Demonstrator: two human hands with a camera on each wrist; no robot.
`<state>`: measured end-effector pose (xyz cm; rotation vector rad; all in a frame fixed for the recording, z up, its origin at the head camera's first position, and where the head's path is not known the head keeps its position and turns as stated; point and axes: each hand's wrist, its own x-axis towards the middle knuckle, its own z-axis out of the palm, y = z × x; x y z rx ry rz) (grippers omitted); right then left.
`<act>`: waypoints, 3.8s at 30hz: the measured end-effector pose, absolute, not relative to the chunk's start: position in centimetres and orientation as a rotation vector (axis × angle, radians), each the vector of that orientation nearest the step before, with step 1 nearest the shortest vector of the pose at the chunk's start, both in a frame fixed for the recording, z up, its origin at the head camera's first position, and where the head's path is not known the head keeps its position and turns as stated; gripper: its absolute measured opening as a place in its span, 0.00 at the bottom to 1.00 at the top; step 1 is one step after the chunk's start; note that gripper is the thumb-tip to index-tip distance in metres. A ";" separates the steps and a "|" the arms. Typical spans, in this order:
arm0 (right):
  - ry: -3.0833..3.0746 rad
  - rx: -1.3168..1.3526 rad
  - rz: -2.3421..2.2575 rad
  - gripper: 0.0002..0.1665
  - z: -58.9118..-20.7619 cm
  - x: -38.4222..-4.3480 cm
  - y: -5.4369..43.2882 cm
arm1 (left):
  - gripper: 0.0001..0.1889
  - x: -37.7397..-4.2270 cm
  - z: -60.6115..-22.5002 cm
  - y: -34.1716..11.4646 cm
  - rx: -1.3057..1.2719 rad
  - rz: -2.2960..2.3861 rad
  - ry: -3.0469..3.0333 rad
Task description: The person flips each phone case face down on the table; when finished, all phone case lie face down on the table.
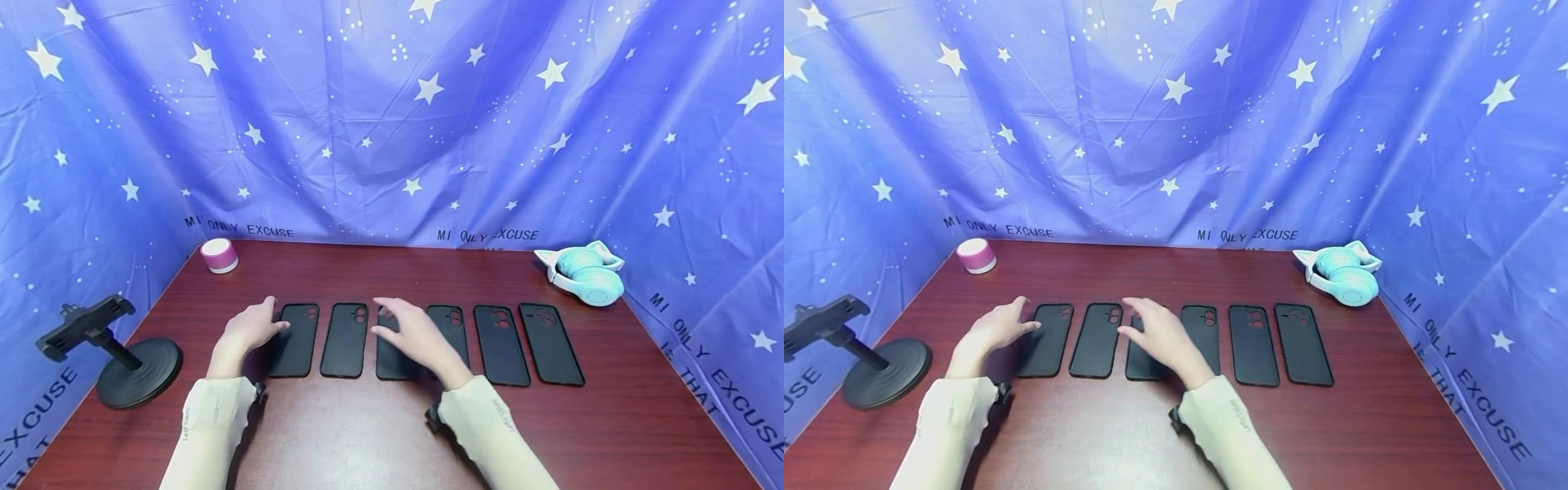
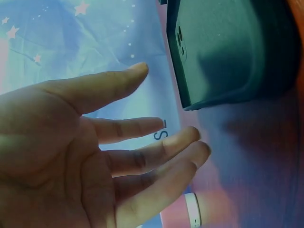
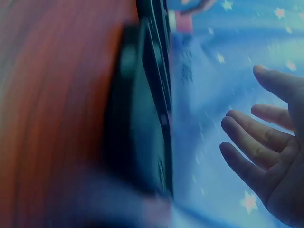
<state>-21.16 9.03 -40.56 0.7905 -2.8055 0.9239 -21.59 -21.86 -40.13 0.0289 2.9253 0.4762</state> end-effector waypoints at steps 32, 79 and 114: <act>-3.044 0.657 1.023 0.34 -42.6 -20.2 -3.7 | 0.09 -21.7 -41.1 -22.0 0.051 0.717 2.779; -2.962 0.530 1.571 0.28 -43.2 -19.4 -5.5 | 0.15 -21.0 -38.3 -22.5 0.022 1.030 2.663; -2.629 0.255 2.058 0.25 -43.2 -19.4 -5.8 | 0.23 -21.6 -39.9 -22.3 0.196 1.283 2.454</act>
